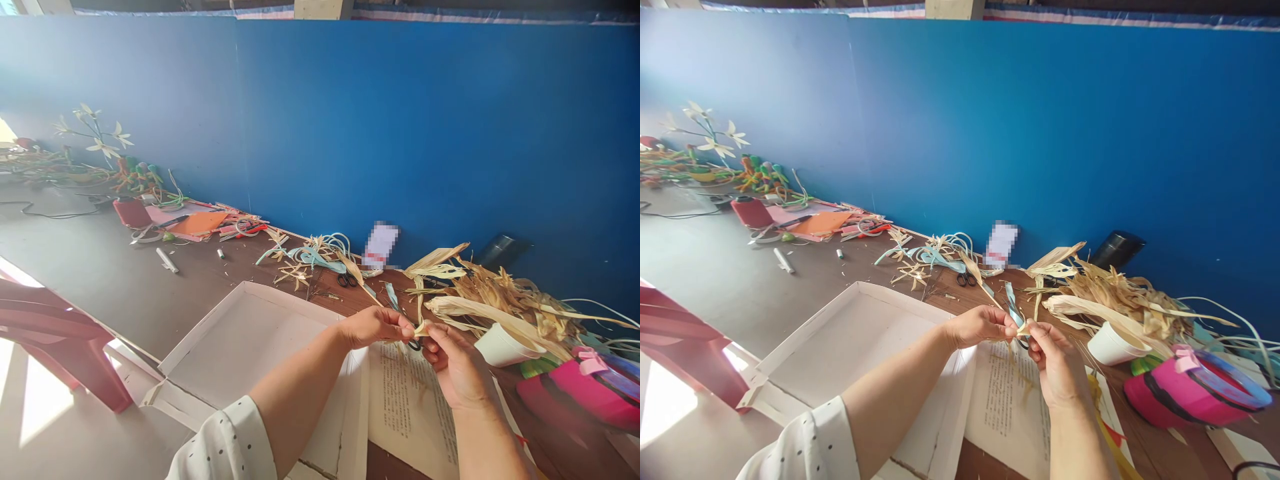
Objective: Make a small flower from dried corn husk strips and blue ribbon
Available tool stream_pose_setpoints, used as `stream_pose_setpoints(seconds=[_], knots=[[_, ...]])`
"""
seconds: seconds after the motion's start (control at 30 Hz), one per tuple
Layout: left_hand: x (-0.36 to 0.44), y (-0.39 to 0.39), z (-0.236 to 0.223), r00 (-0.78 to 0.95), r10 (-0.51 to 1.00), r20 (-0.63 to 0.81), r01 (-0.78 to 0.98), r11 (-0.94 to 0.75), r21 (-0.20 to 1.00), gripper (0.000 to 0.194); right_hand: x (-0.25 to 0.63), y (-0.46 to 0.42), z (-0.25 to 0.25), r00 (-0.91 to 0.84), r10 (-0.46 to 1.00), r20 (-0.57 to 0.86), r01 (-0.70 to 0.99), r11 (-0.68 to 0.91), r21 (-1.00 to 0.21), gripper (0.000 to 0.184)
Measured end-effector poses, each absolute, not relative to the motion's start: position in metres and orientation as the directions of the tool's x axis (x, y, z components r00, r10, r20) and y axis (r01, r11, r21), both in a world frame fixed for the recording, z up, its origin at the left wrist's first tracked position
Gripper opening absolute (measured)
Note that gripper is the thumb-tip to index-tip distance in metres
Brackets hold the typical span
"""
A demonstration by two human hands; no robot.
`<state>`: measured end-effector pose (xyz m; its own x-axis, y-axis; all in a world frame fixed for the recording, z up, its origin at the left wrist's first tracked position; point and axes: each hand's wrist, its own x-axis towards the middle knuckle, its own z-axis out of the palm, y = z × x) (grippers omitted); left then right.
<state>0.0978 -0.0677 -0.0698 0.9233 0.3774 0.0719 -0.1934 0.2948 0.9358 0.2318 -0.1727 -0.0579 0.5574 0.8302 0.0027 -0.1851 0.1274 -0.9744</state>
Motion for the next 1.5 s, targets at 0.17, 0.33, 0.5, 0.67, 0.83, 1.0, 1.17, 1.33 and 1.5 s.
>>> stream_pose_setpoints(seconds=[0.17, 0.33, 0.5, 0.67, 0.83, 1.0, 1.17, 1.33, 1.5], knots=[[0.099, -0.066, -0.075, 0.923, 0.368, 0.108, -0.207, 0.241, 0.948, 0.038, 0.232, -0.173, -0.058, 0.544, 0.839, -0.005, -0.206, 0.128, -0.970, 0.026], [0.099, -0.066, -0.073, 0.921, 0.380, 0.084, -0.204, 0.288, 0.936, 0.041, 0.230, -0.175, -0.051, 0.523, 0.852, -0.032, -0.291, 0.143, -0.946, 0.027], [0.099, -0.066, -0.071, 0.923, 0.371, 0.102, -0.225, 0.303, 0.926, 0.040, 0.228, -0.177, -0.046, 0.487, 0.873, -0.032, -0.373, 0.174, -0.911, 0.032], [0.101, -0.065, -0.075, 0.921, 0.366, 0.130, -0.252, 0.307, 0.918, 0.039, 0.228, -0.178, -0.046, 0.463, 0.886, -0.010, -0.364, 0.180, -0.914, 0.033], [0.102, -0.064, -0.078, 0.916, 0.371, 0.151, -0.271, 0.296, 0.916, 0.038, 0.229, -0.178, -0.047, 0.471, 0.882, -0.024, -0.337, 0.155, -0.929, 0.034], [0.100, -0.066, -0.073, 0.914, 0.384, 0.129, -0.260, 0.312, 0.914, 0.039, 0.230, -0.177, -0.051, 0.486, 0.873, -0.035, -0.317, 0.139, -0.938, 0.026], [0.099, -0.066, -0.070, 0.923, 0.372, 0.100, -0.217, 0.289, 0.932, 0.040, 0.231, -0.176, -0.051, 0.489, 0.872, -0.028, -0.294, 0.134, -0.946, 0.025], [0.099, -0.065, -0.074, 0.930, 0.345, 0.128, -0.227, 0.264, 0.938, 0.039, 0.232, -0.177, -0.052, 0.478, 0.878, -0.020, -0.275, 0.128, -0.953, 0.024], [0.100, -0.064, -0.077, 0.937, 0.322, 0.137, -0.226, 0.255, 0.940, 0.039, 0.234, -0.179, -0.055, 0.467, 0.884, -0.013, -0.259, 0.123, -0.958, 0.023]])
